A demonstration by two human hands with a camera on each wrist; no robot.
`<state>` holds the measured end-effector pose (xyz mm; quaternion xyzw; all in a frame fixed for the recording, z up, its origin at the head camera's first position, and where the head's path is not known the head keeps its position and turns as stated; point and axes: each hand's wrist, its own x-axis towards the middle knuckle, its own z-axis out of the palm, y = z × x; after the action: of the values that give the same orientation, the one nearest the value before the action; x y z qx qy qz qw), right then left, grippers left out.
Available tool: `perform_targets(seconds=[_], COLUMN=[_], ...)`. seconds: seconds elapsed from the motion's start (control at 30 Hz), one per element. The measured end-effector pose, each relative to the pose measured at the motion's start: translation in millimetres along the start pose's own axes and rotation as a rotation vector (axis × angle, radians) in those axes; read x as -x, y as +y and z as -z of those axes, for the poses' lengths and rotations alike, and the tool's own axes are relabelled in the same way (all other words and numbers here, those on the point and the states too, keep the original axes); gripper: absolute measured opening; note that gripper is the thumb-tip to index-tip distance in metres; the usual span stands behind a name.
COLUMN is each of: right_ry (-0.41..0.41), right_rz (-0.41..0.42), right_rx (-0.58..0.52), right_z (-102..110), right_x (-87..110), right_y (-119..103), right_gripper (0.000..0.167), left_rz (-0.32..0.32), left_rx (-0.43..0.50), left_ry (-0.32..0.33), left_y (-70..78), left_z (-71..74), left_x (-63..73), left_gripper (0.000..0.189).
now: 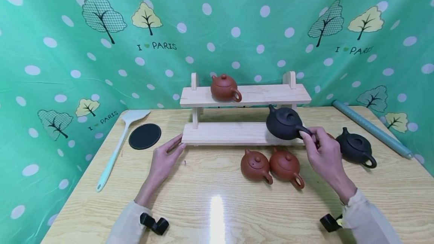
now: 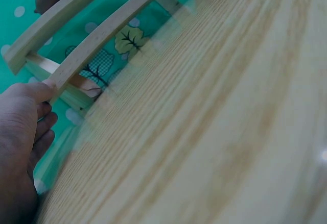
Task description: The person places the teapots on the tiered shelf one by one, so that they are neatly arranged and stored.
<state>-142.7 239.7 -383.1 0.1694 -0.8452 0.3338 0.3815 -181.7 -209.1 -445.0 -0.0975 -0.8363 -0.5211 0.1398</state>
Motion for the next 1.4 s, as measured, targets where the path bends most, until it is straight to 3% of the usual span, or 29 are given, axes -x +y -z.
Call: perform_targets(seconds=[1.4], right_ry=[-0.002], right_rz=[0.025], right_rx=[-0.065], right_z=[-16], right_x=[-40.2], right_y=[-15], right_gripper=[0.007], left_rz=[-0.009], left_rx=[0.018], left_ry=[-0.002], left_y=[0.2], left_z=[0.3], left_x=[0.0], left_gripper=[0.043])
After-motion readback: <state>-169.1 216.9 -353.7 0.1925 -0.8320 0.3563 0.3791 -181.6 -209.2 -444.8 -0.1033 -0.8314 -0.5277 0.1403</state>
